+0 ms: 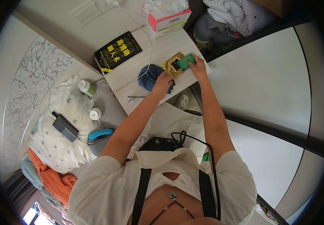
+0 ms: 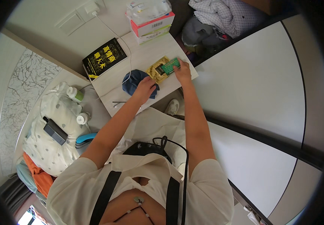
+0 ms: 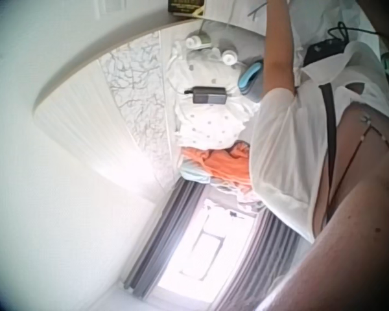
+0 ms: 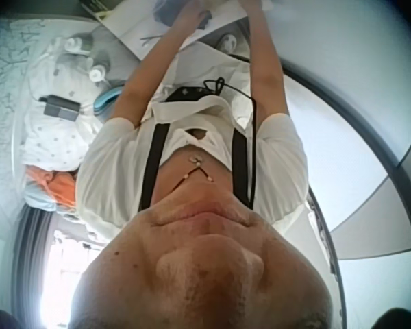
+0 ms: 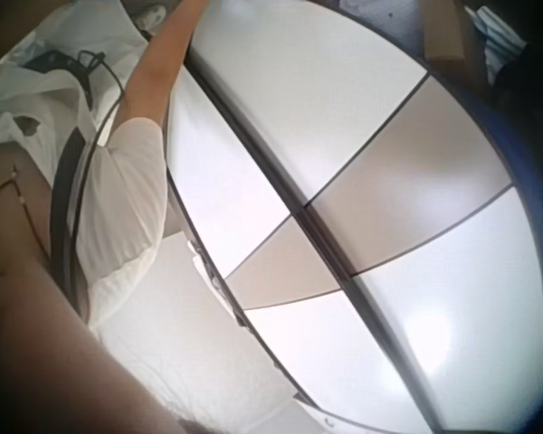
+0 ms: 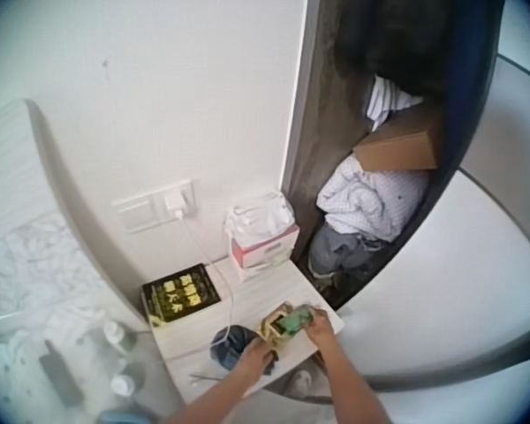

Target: The person wipes a blue neck pillow, two boxes, a book, and two small bottles with a cloth.

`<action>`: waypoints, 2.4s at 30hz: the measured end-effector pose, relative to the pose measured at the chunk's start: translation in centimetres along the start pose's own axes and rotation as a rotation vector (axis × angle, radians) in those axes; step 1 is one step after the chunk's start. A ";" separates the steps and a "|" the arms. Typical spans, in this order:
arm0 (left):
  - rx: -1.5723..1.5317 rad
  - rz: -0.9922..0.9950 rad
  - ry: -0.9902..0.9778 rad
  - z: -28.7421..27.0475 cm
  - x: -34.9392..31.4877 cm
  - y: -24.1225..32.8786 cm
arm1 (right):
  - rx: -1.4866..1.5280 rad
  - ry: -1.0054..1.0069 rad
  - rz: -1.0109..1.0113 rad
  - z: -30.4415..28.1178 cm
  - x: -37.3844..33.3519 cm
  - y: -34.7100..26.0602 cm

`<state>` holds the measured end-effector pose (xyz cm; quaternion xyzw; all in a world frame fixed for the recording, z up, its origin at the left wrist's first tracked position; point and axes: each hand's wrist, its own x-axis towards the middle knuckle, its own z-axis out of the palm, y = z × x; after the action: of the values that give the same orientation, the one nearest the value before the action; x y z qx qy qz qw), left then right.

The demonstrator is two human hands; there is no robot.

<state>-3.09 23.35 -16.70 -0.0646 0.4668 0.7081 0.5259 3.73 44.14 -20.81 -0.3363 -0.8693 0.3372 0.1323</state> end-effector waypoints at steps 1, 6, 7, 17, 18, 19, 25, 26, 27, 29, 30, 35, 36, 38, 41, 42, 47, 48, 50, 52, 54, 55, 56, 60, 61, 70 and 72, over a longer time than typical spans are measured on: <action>-0.005 -0.004 0.012 -0.2 0.6 -0.2 | -0.023 -0.021 0.029 0.4 -0.1 0.1; -0.038 0.030 0.159 1.3 0.0 0.9 | -0.105 -0.023 0.020 1.3 -0.5 -1.6; -0.028 0.032 0.155 1.2 0.2 1.0 | -0.083 0.021 0.005 1.4 -0.7 -1.8; -0.018 0.053 0.150 0.2 1.8 0.1 | 0.494 -0.109 0.403 0.7 -1.0 -1.9; -0.026 0.067 0.213 0.5 1.7 0.1 | 0.585 -0.112 0.438 -0.1 -1.4 -2.7; -0.011 0.073 0.211 0.6 1.4 0.3 | 0.676 -0.116 0.472 -0.9 -1.9 -3.6; 0.189 0.154 0.073 1.5 -1.2 1.5 | 1.043 -0.174 0.510 -4.4 -5.1 -4.8; 0.244 0.167 0.059 1.8 -1.9 2.0 | 1.043 -0.182 0.494 -5.1 -5.8 -5.6; 0.299 0.180 0.046 2.0 -2.5 2.3 | 1.048 -0.201 0.469 -5.6 -6.4 -6.1; 0.358 0.233 0.027 2.2 -3.5 2.3 | 1.060 -0.241 0.418 -6.4 -7.7 -7.1; 0.388 0.260 0.019 2.2 -4.2 2.4 | 1.032 -0.239 0.414 -6.6 -8.3 -7.8; 0.460 0.352 0.034 0.9 -7.5 3.2 | 0.871 -0.198 0.425 -6.3 -10.7 -12.1; 0.465 0.361 0.047 0.5 -8.0 3.4 | 0.838 -0.200 0.412 -6.3 -10.9 -13.1; 0.355 0.390 0.037 -0.1 -9.3 4.1 | 0.778 -0.201 0.386 -6.0 -11.2 -14.9; 0.216 0.415 0.049 -0.5 -10.5 5.1 | 0.867 -0.224 0.350 -5.7 -11.1 -17.3; 0.173 0.420 0.055 -0.5 -10.6 5.5 | 0.909 -0.192 0.378 -5.2 -10.8 -17.4; 0.125 0.492 0.056 1.1 -9.4 6.9 | 1.096 -0.002 0.539 -3.4 -9.2 -17.9; 0.119 0.504 0.057 1.5 -8.8 7.2 | 1.122 0.060 0.565 -3.6 -9.2 -19.0; 0.111 0.519 0.036 2.5 -7.5 7.6 | 1.115 0.083 0.513 -3.5 -8.5 -18.4; 0.127 0.531 0.016 3.6 -6.1 7.7 | 1.111 0.103 0.453 -3.9 -7.5 -17.5; 0.175 0.543 -0.003 4.7 -4.5 7.9 | 1.094 0.121 0.436 -4.5 -5.8 -16.1; 0.249 0.562 0.006 5.1 -3.2 7.7 | 1.085 0.128 0.427 -4.9 -4.8 -15.5; 0.331 0.582 0.021 5.0 -1.4 7.4 | 1.087 0.150 0.432 -5.3 -3.7 -15.5; 0.585 0.964 0.328 6.8 2.8 8.7 | 1.144 0.261 0.422 -6.0 1.6 -13.4; 0.604 1.031 0.333 7.0 3.7 9.5 | 1.149 0.255 0.422 -5.9 2.6 -13.3; 0.794 1.172 0.519 7.6 9.3 16.0 | 1.170 0.145 0.408 -3.8 8.1 -13.1; 0.635 1.100 0.439 7.6 10.1 17.1 | 1.178 0.131 0.420 -3.5 8.6 -13.1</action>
<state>-18.26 35.62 -8.17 0.1978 0.7135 0.6717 -0.0249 -7.55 44.54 -9.41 -0.3906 -0.4432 0.7571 0.2791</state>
